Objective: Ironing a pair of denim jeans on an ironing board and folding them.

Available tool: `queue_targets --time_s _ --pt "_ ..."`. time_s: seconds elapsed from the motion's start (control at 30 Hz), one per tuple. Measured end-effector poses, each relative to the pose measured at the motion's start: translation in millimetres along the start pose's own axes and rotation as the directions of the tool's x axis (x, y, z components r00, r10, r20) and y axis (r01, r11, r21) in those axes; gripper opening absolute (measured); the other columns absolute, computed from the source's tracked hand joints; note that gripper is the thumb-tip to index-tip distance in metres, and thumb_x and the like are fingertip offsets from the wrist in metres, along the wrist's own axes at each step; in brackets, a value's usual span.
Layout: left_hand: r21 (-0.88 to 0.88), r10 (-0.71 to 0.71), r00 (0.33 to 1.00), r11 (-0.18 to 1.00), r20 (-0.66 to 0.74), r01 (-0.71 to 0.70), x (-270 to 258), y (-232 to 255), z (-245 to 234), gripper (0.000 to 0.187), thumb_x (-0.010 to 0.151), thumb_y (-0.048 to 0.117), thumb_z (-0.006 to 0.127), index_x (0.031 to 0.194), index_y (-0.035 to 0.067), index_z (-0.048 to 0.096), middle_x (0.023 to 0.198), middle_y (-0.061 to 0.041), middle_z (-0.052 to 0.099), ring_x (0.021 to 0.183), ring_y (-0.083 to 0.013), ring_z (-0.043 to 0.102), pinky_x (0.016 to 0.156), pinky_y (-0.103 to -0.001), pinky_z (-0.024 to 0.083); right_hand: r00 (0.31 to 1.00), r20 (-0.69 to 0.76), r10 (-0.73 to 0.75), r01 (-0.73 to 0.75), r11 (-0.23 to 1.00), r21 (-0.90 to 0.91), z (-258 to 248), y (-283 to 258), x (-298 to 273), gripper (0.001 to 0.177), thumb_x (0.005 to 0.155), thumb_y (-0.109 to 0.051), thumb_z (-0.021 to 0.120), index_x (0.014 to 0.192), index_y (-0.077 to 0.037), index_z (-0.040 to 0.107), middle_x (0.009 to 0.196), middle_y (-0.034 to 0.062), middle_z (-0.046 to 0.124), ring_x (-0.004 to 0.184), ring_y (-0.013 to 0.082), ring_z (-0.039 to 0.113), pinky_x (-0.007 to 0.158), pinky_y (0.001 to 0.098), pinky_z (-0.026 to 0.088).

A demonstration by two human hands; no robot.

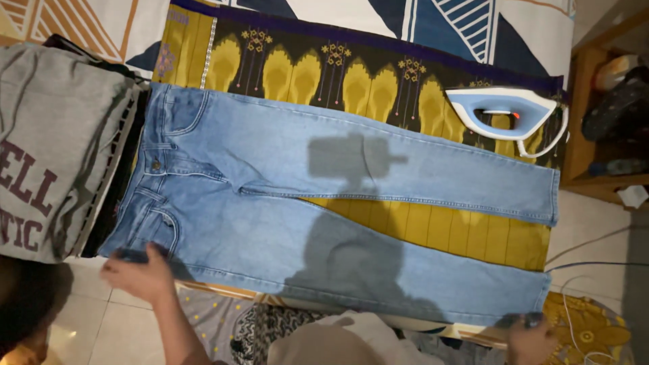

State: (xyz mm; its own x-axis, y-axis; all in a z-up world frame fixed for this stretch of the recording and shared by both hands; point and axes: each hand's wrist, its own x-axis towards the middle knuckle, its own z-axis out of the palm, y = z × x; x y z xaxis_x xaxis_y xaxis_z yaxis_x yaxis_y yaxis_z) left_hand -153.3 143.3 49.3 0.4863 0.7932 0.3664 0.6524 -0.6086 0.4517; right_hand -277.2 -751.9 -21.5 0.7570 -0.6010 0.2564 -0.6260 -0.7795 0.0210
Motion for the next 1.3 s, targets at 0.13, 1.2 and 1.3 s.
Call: queue_targets --time_s 0.13,1.2,1.3 --pt "-0.057 -0.140 0.990 0.989 -0.004 0.140 14 -59 17 0.083 0.085 0.032 0.095 0.133 -0.018 0.049 0.118 -0.032 0.055 0.096 -0.0477 0.059 0.084 -0.054 0.047 0.987 0.108 0.121 -0.148 0.944 0.295 48 60 20 0.040 0.096 -0.030 0.078 0.105 0.006 0.064 0.099 0.0236 0.071 0.093 0.0386 0.065 0.084 0.0490 0.052" --pt "-0.783 0.060 0.783 -0.041 0.618 0.621 270 153 168 0.091 0.098 -0.013 0.071 0.152 0.013 0.002 0.133 -0.024 0.061 0.104 -0.0354 0.075 0.086 -0.051 0.066 0.721 0.692 0.033 -0.513 -0.646 0.565 -111 -206 324 0.036 0.091 -0.003 0.047 0.117 0.021 0.055 0.119 0.0302 0.069 0.107 0.0401 0.076 0.091 0.0419 0.064" --pt "-0.787 0.057 0.786 0.102 0.616 0.609 258 183 220 0.085 0.094 -0.011 0.071 0.150 0.018 0.014 0.127 -0.019 0.062 0.096 -0.0269 0.075 0.082 -0.044 0.071 0.772 0.635 -0.036 -0.593 -0.400 0.699 -12 -187 355 0.029 0.095 0.007 0.055 0.122 0.015 0.063 0.118 0.0233 0.072 0.106 0.0279 0.078 0.094 0.0330 0.063"
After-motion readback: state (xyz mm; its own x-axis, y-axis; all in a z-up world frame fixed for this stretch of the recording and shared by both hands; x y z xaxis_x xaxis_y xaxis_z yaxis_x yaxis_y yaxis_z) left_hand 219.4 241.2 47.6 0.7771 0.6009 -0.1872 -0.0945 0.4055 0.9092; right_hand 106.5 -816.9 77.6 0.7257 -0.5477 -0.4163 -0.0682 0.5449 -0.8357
